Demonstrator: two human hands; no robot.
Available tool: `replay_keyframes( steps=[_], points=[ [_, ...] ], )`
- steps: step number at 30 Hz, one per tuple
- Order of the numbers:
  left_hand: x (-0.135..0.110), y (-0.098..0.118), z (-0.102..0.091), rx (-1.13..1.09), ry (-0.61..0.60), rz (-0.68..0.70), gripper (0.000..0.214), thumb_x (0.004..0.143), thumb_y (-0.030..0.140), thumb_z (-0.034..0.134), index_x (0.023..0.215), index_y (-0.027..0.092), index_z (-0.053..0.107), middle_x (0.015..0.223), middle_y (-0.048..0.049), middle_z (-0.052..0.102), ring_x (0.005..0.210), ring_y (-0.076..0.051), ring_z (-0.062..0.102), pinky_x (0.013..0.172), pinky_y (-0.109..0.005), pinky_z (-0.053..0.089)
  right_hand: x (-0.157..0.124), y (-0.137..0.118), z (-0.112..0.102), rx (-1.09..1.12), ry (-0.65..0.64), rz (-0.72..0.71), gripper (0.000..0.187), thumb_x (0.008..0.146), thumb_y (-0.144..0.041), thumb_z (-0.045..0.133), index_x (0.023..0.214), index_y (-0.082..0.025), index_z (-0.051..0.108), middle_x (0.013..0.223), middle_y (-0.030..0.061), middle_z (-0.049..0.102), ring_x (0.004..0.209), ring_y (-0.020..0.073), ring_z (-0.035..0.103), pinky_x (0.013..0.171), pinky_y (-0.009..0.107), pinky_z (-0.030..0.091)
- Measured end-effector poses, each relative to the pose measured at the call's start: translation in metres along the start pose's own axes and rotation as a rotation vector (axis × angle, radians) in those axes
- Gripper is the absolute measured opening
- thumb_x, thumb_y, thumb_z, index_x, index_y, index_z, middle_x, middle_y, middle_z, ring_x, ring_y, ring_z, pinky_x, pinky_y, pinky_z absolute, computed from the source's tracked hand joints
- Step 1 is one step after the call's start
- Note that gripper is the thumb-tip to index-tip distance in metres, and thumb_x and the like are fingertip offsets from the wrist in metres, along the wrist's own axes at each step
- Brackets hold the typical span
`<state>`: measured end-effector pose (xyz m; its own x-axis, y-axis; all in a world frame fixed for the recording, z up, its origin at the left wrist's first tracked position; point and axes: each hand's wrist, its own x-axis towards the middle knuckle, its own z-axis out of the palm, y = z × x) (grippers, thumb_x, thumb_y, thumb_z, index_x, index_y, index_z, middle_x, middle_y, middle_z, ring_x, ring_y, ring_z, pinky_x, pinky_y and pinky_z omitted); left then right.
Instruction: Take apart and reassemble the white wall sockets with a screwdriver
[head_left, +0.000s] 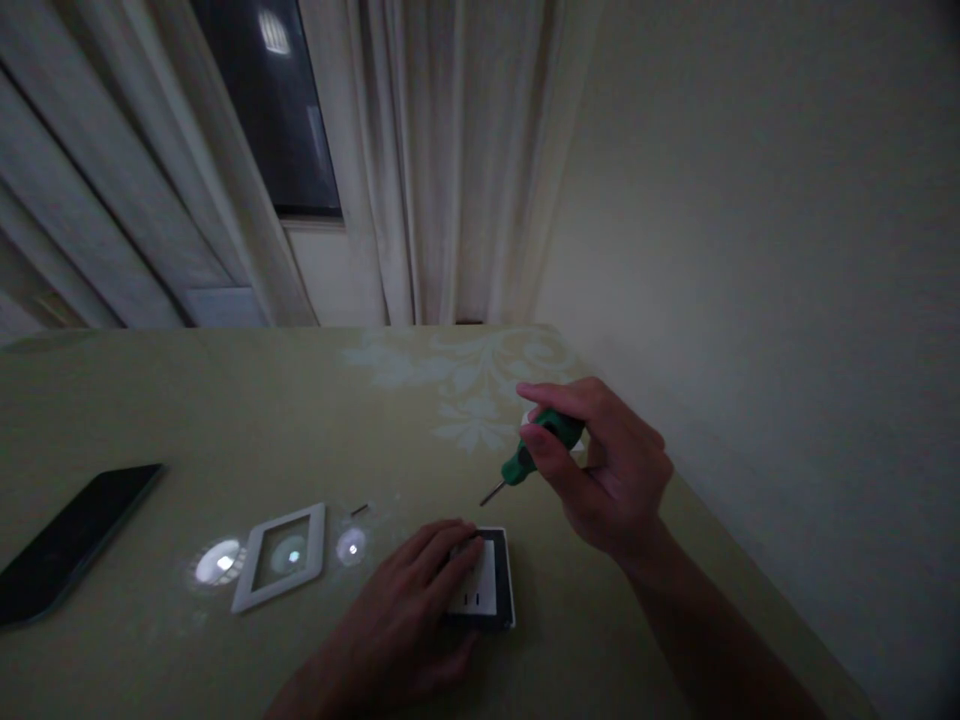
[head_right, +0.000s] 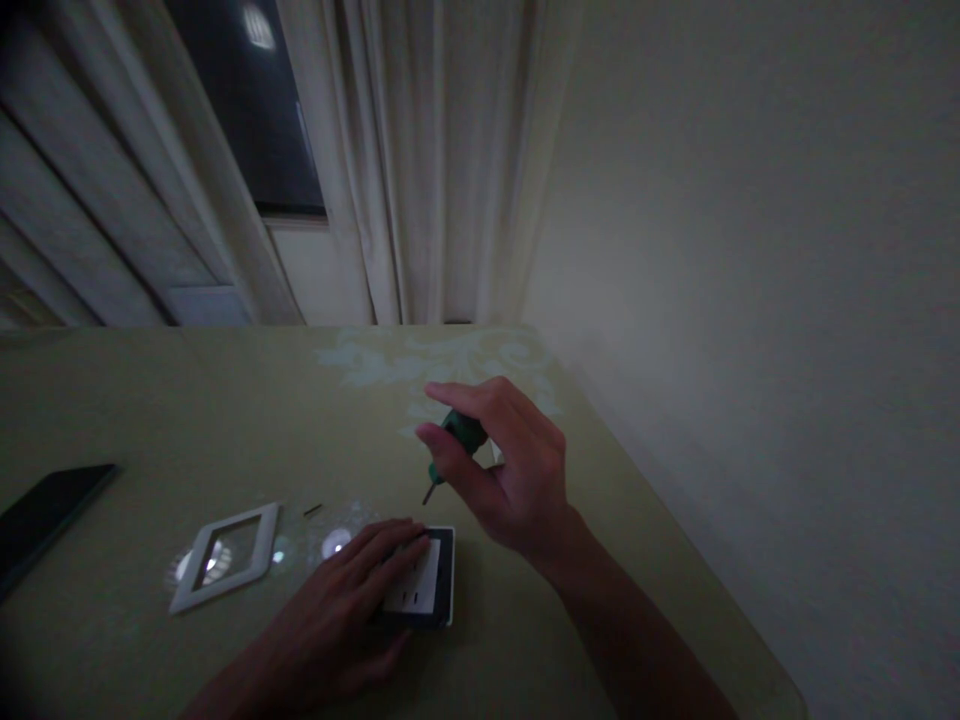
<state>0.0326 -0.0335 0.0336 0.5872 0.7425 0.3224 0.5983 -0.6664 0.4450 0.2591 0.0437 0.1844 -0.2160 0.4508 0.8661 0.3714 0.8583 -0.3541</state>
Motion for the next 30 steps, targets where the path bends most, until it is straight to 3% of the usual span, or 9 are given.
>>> replay_keyframes(
  steps=[5,11,13,16,18,21,25,30],
  points=[
    [-0.001,0.001,-0.003,0.022,0.005,0.017,0.079,0.081,0.014,0.074,0.153,0.029,0.043,0.151,-0.0131,0.064,0.136,-0.037,0.062,0.109,-0.057,0.061,-0.002,0.002,-0.001,0.001,-0.034,0.005,0.022,0.106,-0.029,0.070,0.127,-0.025,0.071,0.099,0.0010,0.072,0.082,0.0158,0.068,0.079,0.032,0.057],
    [0.004,0.006,-0.012,-0.097,-0.014,-0.006,0.073,0.079,0.016,0.074,0.146,0.029,0.048,0.144,-0.0136,0.064,0.129,-0.036,0.064,0.106,-0.055,0.060,-0.002,-0.002,-0.004,0.175,-0.196,0.176,0.022,0.116,-0.028,0.045,0.135,-0.027,0.056,0.119,0.0056,0.064,0.090,0.0156,0.068,0.079,0.032,0.060],
    [0.004,0.005,-0.010,-0.121,-0.010,-0.034,0.071,0.079,0.015,0.075,0.144,0.030,0.049,0.145,-0.0129,0.063,0.130,-0.036,0.062,0.106,-0.054,0.059,0.000,-0.007,-0.007,0.214,-0.302,0.169,0.025,0.116,-0.024,0.042,0.137,-0.027,0.056,0.119,0.0058,0.063,0.097,0.0166,0.068,0.086,0.034,0.060],
    [0.002,-0.001,-0.005,-0.168,0.006,-0.053,0.075,0.081,0.016,0.077,0.148,0.031,0.046,0.148,-0.0122,0.061,0.134,-0.035,0.059,0.110,-0.053,0.057,-0.001,-0.014,-0.009,0.143,-0.550,0.099,0.027,0.113,-0.019,0.050,0.136,-0.026,0.062,0.118,0.0061,0.065,0.110,0.0200,0.065,0.096,0.037,0.056],
    [-0.001,-0.007,-0.003,-0.200,0.014,-0.077,0.084,0.081,0.021,0.082,0.154,0.032,0.041,0.153,-0.0129,0.057,0.139,-0.036,0.057,0.113,-0.055,0.055,-0.011,-0.015,-0.009,0.051,-0.740,0.115,0.027,0.107,-0.025,0.065,0.133,-0.025,0.065,0.118,0.0061,0.066,0.107,0.0217,0.066,0.091,0.036,0.057],
    [-0.004,-0.014,-0.003,-0.209,0.015,-0.154,0.098,0.079,0.030,0.088,0.161,0.031,0.034,0.156,-0.0154,0.056,0.141,-0.039,0.056,0.116,-0.061,0.052,-0.037,-0.009,-0.006,-0.083,-0.972,0.255,0.054,0.084,-0.050,0.090,0.126,-0.022,0.069,0.118,0.0077,0.066,0.100,0.0259,0.068,0.084,0.037,0.057],
    [-0.003,-0.015,-0.008,-0.243,-0.032,-0.235,0.094,0.075,0.030,0.090,0.156,0.028,0.041,0.145,-0.0150,0.064,0.131,-0.039,0.064,0.111,-0.061,0.055,-0.073,0.006,0.000,-0.122,-1.080,0.408,0.073,0.069,-0.061,0.096,0.123,-0.020,0.068,0.124,0.0104,0.066,0.104,0.0316,0.069,0.087,0.043,0.057],
    [0.003,-0.012,-0.011,-0.250,0.008,-0.220,0.085,0.072,0.028,0.091,0.146,0.027,0.049,0.139,-0.0114,0.067,0.127,-0.035,0.065,0.108,-0.055,0.057,-0.089,0.014,0.007,-0.116,-1.089,0.475,0.082,0.067,-0.061,0.097,0.129,-0.019,0.064,0.128,0.0121,0.063,0.111,0.0353,0.067,0.091,0.048,0.057]
  ],
)
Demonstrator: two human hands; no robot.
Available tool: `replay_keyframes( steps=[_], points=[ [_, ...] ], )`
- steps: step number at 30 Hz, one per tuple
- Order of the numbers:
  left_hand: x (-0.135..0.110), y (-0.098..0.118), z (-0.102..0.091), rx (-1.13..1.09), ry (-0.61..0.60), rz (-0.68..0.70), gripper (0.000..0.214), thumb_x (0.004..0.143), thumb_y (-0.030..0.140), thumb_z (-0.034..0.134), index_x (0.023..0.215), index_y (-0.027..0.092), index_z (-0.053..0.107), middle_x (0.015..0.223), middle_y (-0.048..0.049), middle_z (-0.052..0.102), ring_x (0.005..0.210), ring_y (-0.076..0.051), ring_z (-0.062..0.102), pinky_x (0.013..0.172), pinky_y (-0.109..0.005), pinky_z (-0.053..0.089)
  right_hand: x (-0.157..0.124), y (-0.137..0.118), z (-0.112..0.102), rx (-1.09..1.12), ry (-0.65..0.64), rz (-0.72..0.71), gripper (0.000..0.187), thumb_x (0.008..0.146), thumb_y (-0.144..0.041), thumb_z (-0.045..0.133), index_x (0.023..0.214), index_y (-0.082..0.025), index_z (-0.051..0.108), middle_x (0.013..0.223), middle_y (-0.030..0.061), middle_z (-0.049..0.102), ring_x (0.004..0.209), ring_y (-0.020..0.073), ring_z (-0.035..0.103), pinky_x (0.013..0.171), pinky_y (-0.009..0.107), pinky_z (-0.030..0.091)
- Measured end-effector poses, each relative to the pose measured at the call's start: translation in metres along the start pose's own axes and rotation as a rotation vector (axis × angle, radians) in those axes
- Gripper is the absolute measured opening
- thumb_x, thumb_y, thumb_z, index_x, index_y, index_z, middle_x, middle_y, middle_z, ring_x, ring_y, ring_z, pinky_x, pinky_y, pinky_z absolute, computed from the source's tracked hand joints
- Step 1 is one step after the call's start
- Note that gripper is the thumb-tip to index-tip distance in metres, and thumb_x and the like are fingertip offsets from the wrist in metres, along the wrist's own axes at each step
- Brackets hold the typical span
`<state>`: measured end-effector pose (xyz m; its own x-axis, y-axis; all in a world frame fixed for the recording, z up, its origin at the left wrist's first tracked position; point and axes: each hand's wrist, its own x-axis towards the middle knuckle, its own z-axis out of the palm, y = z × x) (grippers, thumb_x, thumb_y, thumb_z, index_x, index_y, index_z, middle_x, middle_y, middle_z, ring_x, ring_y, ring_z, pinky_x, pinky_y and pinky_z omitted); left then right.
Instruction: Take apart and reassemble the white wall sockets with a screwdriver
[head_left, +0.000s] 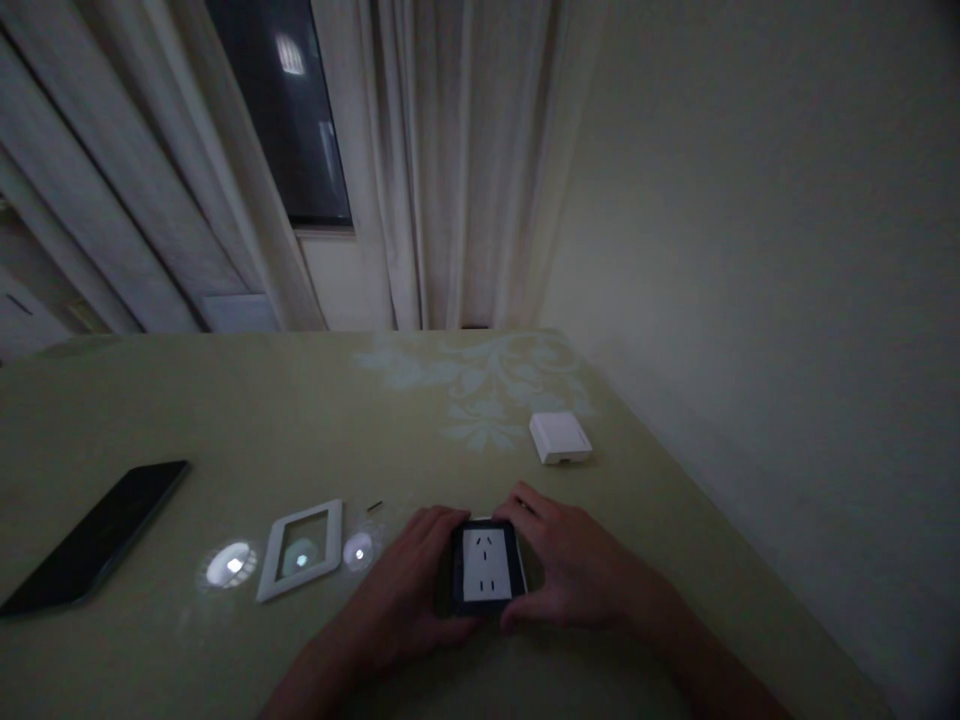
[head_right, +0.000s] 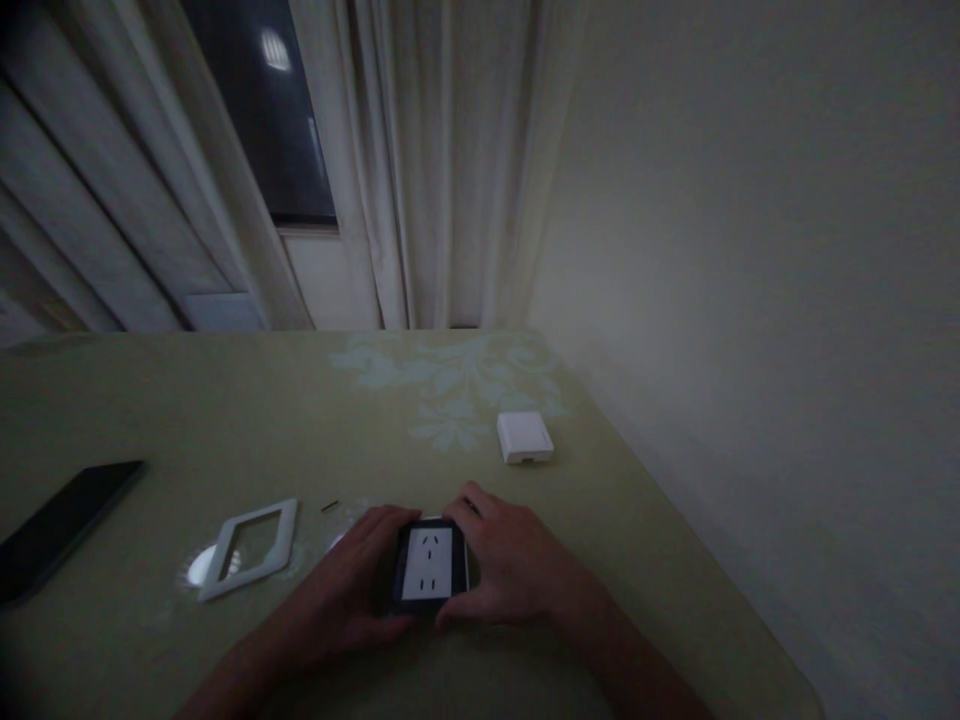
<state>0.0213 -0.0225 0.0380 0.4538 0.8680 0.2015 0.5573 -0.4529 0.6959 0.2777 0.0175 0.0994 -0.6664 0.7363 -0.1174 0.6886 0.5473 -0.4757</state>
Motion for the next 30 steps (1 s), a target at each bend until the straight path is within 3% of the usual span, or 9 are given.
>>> replay_keyframes(
  steps=[9,18,30],
  points=[
    [-0.006,-0.007,0.004,0.092,0.087,0.101,0.097,0.075,0.022,0.087,0.156,0.033,0.036,0.147,-0.0124,0.063,0.133,-0.038,0.061,0.110,-0.058,0.055,-0.007,-0.002,0.005,-0.015,0.052,0.032,0.085,0.066,-0.044,0.099,0.136,-0.021,0.056,0.131,0.0118,0.062,0.115,0.0347,0.065,0.091,0.045,0.055],
    [-0.010,-0.003,0.004,0.094,0.056,0.137,0.102,0.076,0.024,0.089,0.161,0.032,0.033,0.151,-0.0129,0.061,0.137,-0.037,0.059,0.112,-0.057,0.055,-0.011,0.006,0.009,0.035,0.037,0.046,0.082,0.063,-0.041,0.096,0.129,-0.020,0.053,0.127,0.0105,0.058,0.107,0.0316,0.064,0.084,0.041,0.052],
    [-0.007,-0.006,0.007,0.109,0.068,0.094,0.109,0.075,0.022,0.089,0.163,0.033,0.026,0.154,-0.0135,0.059,0.138,-0.039,0.058,0.112,-0.062,0.054,-0.011,0.014,0.006,0.176,0.079,-0.021,0.084,0.065,-0.031,0.096,0.137,-0.020,0.052,0.132,0.0113,0.060,0.116,0.0306,0.065,0.095,0.043,0.055]
  ],
)
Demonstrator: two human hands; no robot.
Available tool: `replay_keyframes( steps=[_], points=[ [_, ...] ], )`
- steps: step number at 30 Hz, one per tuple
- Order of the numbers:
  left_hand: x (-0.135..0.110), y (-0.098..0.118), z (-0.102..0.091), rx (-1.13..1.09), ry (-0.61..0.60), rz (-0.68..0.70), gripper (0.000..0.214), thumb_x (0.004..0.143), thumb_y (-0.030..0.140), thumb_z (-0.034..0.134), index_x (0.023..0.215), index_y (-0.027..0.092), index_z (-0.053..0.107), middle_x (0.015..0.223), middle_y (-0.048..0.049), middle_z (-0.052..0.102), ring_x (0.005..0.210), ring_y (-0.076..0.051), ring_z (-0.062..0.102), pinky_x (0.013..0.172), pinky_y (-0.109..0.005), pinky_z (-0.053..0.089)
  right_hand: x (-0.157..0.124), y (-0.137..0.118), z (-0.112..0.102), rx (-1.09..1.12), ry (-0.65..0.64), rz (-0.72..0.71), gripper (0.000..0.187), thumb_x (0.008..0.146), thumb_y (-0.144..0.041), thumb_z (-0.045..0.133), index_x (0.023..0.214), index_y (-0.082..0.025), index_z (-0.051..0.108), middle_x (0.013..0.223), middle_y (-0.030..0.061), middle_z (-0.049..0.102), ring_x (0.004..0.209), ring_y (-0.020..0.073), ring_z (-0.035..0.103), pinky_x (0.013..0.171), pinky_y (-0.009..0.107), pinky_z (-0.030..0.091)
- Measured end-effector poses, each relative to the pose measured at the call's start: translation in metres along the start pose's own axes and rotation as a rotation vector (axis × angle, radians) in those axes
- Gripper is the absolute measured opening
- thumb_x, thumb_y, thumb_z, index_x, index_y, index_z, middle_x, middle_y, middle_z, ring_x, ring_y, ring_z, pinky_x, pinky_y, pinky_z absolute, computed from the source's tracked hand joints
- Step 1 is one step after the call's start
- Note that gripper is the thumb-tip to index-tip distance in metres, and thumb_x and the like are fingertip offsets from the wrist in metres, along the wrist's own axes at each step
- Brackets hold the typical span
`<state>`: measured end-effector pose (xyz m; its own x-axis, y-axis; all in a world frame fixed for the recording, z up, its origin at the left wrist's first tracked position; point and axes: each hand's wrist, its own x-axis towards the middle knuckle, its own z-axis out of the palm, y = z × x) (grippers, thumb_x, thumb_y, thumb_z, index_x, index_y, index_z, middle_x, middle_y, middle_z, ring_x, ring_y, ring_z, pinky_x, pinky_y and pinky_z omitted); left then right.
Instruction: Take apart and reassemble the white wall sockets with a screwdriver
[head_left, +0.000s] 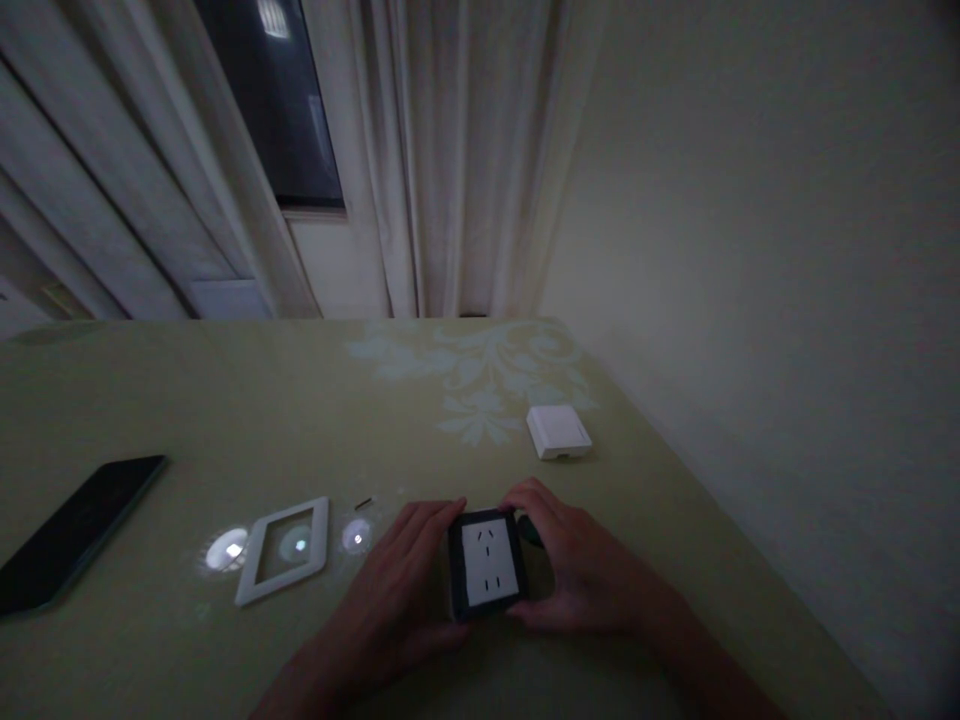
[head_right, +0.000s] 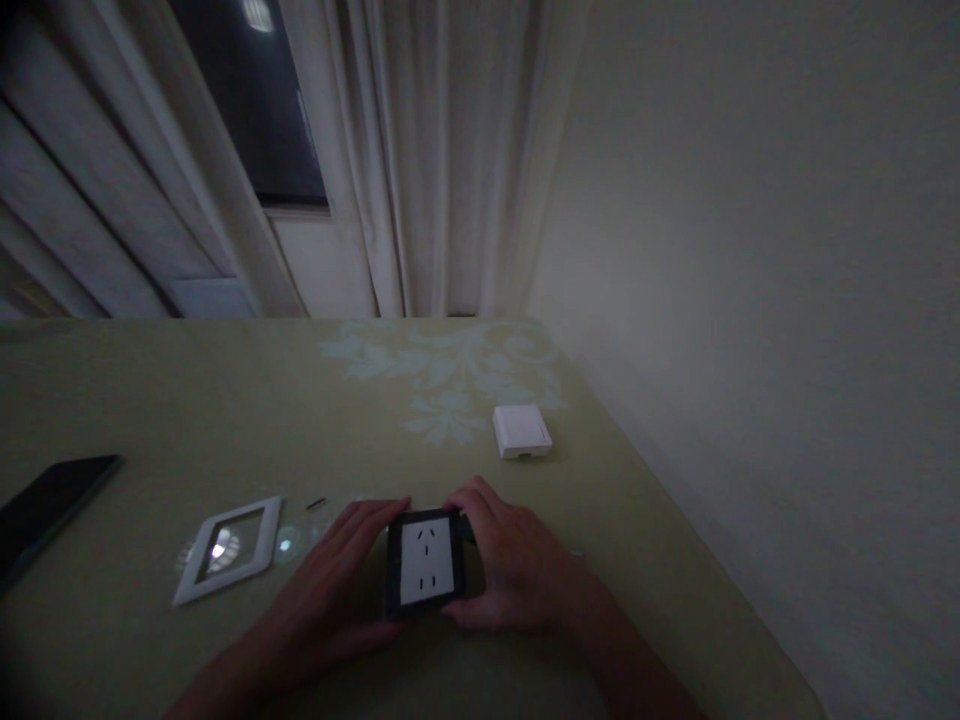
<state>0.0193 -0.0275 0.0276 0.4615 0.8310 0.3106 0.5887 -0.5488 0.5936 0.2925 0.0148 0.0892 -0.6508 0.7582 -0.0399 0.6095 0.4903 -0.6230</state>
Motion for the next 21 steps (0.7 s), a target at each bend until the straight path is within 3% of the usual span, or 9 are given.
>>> replay_keyframes(
  steps=[4,9,15,21],
  points=[
    [0.002,0.005,-0.004,-0.002,0.021,0.004,0.104,0.079,0.023,0.088,0.162,0.034,0.027,0.151,-0.0131,0.061,0.135,-0.038,0.060,0.111,-0.060,0.056,0.001,0.003,-0.001,0.001,0.035,-0.051,0.092,0.066,-0.034,0.097,0.146,-0.022,0.052,0.138,0.0124,0.060,0.122,0.0323,0.064,0.102,0.045,0.055],
    [0.002,0.005,-0.004,-0.056,0.054,-0.049,0.098,0.082,0.030,0.087,0.161,0.036,0.028,0.151,-0.0125,0.061,0.137,-0.037,0.060,0.113,-0.061,0.053,0.003,0.005,-0.003,0.011,0.052,-0.087,0.087,0.069,-0.044,0.097,0.144,-0.022,0.058,0.133,0.0117,0.063,0.118,0.0316,0.066,0.097,0.044,0.056],
    [0.002,0.012,-0.007,-0.303,0.063,-0.279,0.086,0.083,0.045,0.084,0.156,0.033,0.040,0.146,-0.0126,0.065,0.129,-0.037,0.067,0.109,-0.058,0.055,0.004,0.006,-0.006,0.202,0.103,-0.140,0.070,0.082,-0.065,0.085,0.132,-0.019,0.068,0.120,0.0113,0.068,0.107,0.0292,0.068,0.092,0.042,0.054],
    [0.002,0.018,-0.012,-0.558,-0.020,-0.487,0.083,0.075,0.059,0.085,0.146,0.029,0.055,0.143,-0.0129,0.068,0.120,-0.037,0.070,0.106,-0.056,0.057,0.004,-0.001,-0.005,0.275,0.189,-0.079,0.069,0.083,-0.077,0.077,0.119,-0.018,0.074,0.108,0.0105,0.073,0.096,0.0279,0.069,0.084,0.038,0.051]
  ],
)
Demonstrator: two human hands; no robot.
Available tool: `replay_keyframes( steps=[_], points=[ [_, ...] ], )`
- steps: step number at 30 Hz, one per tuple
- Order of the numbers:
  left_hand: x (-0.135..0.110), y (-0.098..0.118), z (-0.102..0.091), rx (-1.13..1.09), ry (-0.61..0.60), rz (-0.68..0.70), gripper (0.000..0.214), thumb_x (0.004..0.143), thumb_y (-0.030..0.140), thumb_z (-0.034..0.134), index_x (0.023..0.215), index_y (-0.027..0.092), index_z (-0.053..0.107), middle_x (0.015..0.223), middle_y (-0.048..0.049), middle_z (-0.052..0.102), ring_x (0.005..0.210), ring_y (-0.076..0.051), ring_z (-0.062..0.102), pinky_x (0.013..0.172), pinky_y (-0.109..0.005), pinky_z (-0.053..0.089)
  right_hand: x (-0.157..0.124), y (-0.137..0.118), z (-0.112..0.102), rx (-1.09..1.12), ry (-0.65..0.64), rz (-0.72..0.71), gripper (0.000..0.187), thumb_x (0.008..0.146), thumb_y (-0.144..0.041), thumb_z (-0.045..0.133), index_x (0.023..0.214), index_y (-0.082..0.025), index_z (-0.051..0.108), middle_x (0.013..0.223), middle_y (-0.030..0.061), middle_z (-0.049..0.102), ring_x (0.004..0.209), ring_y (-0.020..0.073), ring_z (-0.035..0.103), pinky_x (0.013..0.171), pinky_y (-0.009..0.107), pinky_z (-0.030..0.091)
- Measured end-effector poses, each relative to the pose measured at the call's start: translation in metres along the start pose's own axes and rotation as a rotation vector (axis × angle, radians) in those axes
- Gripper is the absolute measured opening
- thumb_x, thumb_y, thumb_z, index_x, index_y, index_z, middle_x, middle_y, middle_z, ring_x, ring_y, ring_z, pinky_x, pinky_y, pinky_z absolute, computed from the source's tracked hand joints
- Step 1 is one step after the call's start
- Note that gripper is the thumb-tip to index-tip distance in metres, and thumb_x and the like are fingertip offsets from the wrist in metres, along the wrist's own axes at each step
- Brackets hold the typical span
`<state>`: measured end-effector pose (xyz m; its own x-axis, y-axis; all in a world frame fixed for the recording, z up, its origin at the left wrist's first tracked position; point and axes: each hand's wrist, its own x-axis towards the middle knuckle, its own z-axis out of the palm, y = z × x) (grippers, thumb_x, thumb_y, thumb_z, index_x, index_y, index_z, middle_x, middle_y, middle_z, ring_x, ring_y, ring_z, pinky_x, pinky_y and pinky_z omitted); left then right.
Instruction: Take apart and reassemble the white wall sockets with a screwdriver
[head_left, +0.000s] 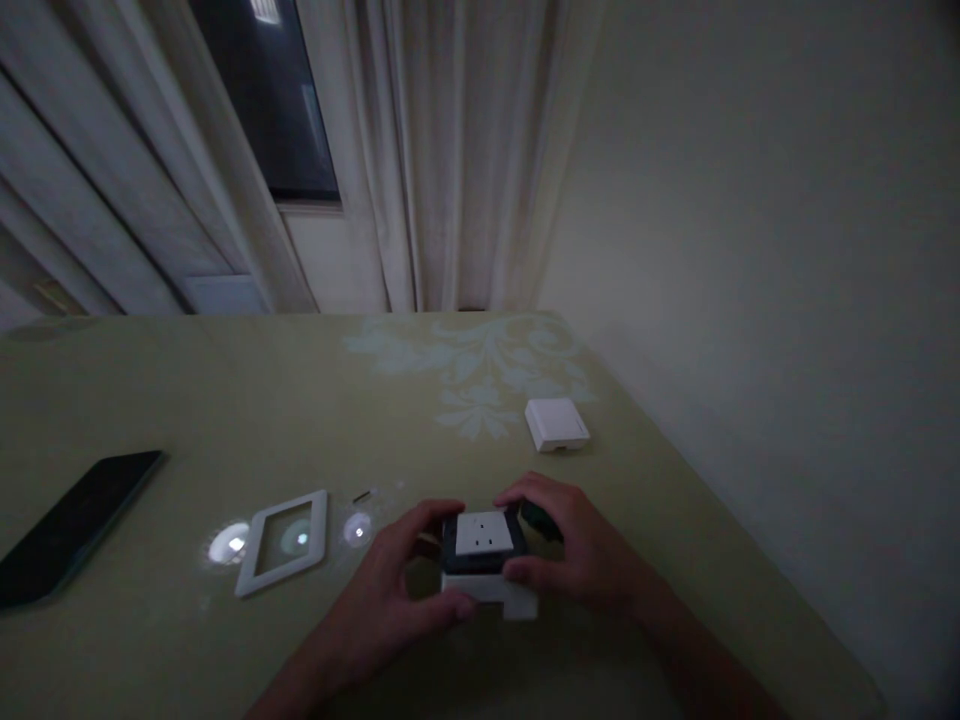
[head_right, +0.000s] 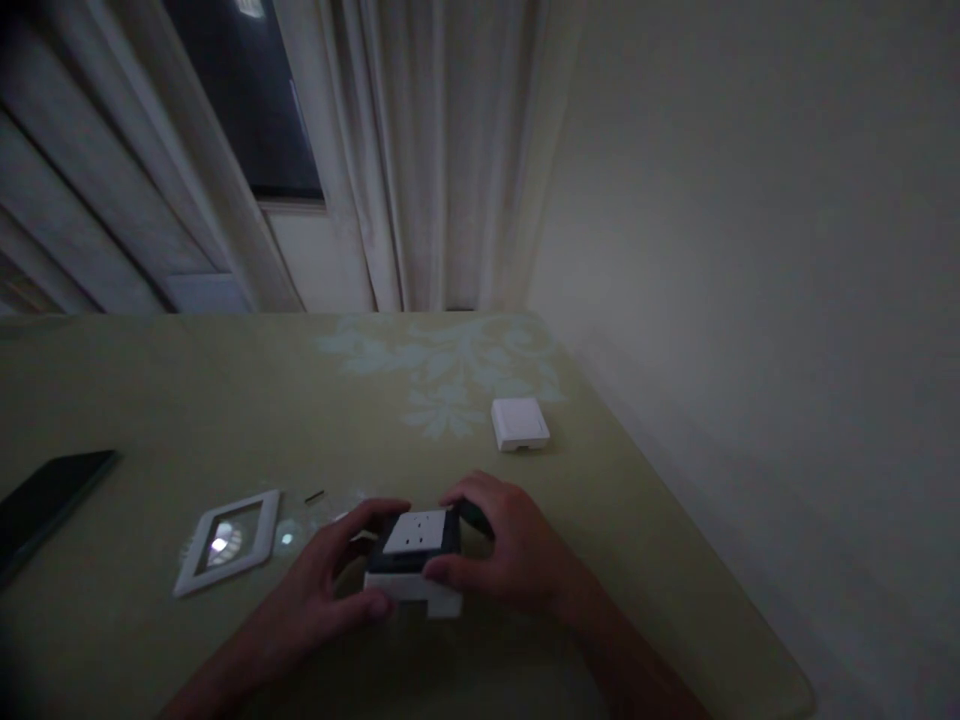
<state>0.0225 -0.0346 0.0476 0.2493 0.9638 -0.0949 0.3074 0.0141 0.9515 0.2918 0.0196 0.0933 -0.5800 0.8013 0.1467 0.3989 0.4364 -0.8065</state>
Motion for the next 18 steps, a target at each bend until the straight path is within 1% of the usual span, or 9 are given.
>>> replay_keyframes(
  steps=[3,6,9,12,15,18],
  points=[
    [-0.0012,0.0019,-0.0003,-0.062,-0.081,-0.040,0.072,0.080,0.065,0.079,0.140,0.029,0.062,0.140,-0.0107,0.071,0.122,-0.037,0.069,0.106,-0.053,0.057,-0.0014,-0.0029,0.0012,0.019,0.027,0.057,0.066,0.086,-0.077,0.073,0.114,-0.018,0.075,0.102,0.0093,0.075,0.089,0.0257,0.070,0.078,0.035,0.050],
    [-0.0022,0.0047,0.0004,-0.047,-0.103,-0.041,0.062,0.086,0.067,0.072,0.135,0.030,0.067,0.139,-0.0093,0.071,0.125,-0.036,0.067,0.108,-0.052,0.055,-0.0025,-0.0037,0.0023,0.012,0.032,0.084,0.059,0.087,-0.075,0.072,0.104,-0.018,0.075,0.090,0.0059,0.074,0.076,0.0206,0.065,0.068,0.030,0.045],
    [-0.0026,0.0057,0.0015,-0.050,-0.114,-0.044,0.064,0.084,0.066,0.074,0.136,0.029,0.067,0.135,-0.0092,0.072,0.122,-0.036,0.068,0.107,-0.051,0.055,-0.0023,-0.0036,0.0032,-0.005,0.047,0.088,0.057,0.086,-0.074,0.072,0.094,-0.017,0.074,0.079,0.0026,0.069,0.066,0.0166,0.058,0.062,0.028,0.039],
    [-0.0030,0.0034,0.0023,-0.057,-0.113,-0.059,0.068,0.082,0.065,0.076,0.138,0.029,0.064,0.135,-0.0096,0.072,0.122,-0.036,0.068,0.108,-0.052,0.054,-0.0020,-0.0042,0.0029,-0.020,0.053,0.093,0.056,0.086,-0.073,0.073,0.092,-0.017,0.074,0.076,0.0013,0.066,0.063,0.0152,0.054,0.060,0.027,0.037],
    [-0.0034,0.0012,0.0023,-0.056,-0.096,-0.061,0.071,0.080,0.065,0.078,0.140,0.030,0.063,0.136,-0.0097,0.071,0.123,-0.036,0.067,0.108,-0.052,0.053,-0.0025,-0.0055,0.0014,-0.025,0.049,0.093,0.055,0.087,-0.071,0.072,0.094,-0.017,0.074,0.077,0.0018,0.066,0.065,0.0161,0.055,0.061,0.028,0.037],
    [-0.0033,0.0018,0.0019,-0.036,-0.097,-0.052,0.073,0.079,0.063,0.080,0.141,0.030,0.062,0.133,-0.0097,0.072,0.119,-0.035,0.068,0.105,-0.050,0.054,-0.0032,-0.0062,0.0003,-0.040,0.043,0.082,0.053,0.087,-0.069,0.072,0.097,-0.017,0.074,0.080,0.0028,0.067,0.068,0.0174,0.057,0.062,0.028,0.038]
  ],
)
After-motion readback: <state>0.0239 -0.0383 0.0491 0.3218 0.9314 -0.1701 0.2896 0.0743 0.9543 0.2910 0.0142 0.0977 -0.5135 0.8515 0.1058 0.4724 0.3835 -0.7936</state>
